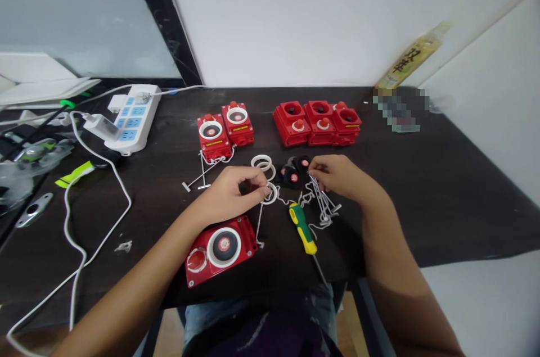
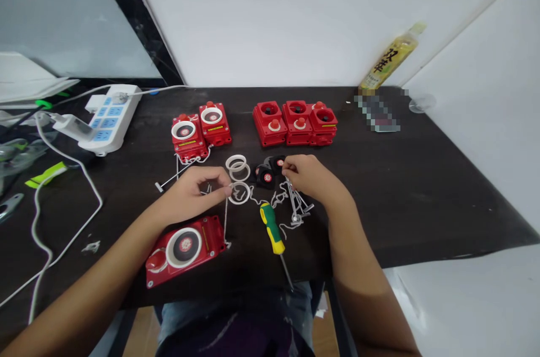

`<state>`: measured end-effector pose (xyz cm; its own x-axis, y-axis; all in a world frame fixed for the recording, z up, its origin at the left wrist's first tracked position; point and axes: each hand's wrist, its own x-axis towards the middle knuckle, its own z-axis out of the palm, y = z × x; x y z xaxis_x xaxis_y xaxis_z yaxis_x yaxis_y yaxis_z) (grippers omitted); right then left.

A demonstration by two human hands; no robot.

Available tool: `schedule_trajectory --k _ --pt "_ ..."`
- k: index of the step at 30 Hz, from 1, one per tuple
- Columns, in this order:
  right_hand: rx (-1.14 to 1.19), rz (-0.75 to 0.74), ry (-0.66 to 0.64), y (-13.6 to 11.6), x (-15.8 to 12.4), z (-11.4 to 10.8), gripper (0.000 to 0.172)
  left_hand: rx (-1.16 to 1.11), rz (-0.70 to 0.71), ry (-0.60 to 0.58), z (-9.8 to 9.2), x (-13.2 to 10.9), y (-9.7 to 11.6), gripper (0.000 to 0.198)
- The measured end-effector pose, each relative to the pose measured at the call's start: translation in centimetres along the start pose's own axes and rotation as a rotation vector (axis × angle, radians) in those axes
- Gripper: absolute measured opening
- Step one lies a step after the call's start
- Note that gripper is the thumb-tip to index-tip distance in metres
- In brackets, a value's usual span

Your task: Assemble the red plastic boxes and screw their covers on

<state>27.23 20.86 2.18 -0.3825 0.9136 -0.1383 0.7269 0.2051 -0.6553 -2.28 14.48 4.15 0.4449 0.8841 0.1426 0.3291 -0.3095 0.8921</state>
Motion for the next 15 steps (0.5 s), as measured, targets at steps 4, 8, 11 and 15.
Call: schedule_trajectory --k 4,8,11,15 --pt "-0.128 -0.022 0.008 0.03 0.35 -0.11 0.015 0.021 -0.002 -0.013 0.03 -0.09 0.03 0.019" --pt "-0.155 0.054 -0.012 -0.42 0.62 -0.04 0.008 0.041 0.004 -0.009 0.11 -0.03 0.16 0.018" --pt "-0.146 0.080 -0.024 -0.79 0.66 -0.06 0.007 0.049 0.018 -0.001 0.20 0.02 0.20 0.018" --pt "-0.176 0.126 -0.038 -0.79 0.66 -0.13 0.004 0.058 0.020 -0.007 0.27 -0.02 0.15 0.018"
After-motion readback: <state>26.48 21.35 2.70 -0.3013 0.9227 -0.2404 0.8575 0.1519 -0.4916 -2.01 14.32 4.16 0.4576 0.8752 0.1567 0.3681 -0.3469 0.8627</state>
